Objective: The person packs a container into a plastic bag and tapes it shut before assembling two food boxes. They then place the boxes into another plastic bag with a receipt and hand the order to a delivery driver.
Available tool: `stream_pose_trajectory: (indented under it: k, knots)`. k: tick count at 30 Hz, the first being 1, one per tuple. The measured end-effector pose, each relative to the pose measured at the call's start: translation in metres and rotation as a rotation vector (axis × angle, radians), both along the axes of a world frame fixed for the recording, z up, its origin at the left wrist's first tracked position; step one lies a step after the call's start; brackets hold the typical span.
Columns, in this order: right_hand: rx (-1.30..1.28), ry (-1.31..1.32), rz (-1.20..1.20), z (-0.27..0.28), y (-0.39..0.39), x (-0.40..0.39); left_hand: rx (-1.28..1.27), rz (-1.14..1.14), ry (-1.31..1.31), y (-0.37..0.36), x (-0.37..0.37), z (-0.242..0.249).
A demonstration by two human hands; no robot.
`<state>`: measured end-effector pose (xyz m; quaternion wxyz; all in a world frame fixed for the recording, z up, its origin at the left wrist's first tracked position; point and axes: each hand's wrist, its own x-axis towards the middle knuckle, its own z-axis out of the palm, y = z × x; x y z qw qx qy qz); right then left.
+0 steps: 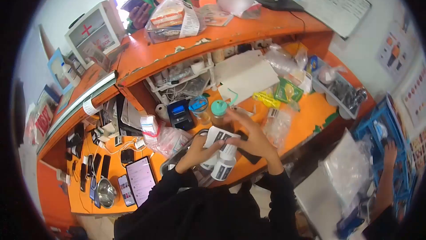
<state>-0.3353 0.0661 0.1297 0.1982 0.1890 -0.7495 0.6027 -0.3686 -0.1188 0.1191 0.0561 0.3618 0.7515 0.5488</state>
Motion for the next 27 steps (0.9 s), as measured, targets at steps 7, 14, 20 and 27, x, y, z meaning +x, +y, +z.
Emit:
stream_pose_trajectory:
  k: [7,14,20,27]
  knots:
    - [0.255,-0.154,-0.606,0.000,-0.034,0.090,0.003,-0.316,-0.060,0.003,0.013,-0.003]
    - [-0.049,-0.190,-1.167,-0.018,-0.007,0.216,0.000,-0.555,-0.332,0.047,0.059,-0.020]
    - [0.027,-0.236,-1.162,-0.008,-0.015,0.300,-0.003,-0.746,-0.255,0.090,0.147,-0.019]
    - [0.107,-0.602,-0.956,-0.012,0.007,0.415,-0.040,-0.956,-0.223,0.162,0.298,-0.028]
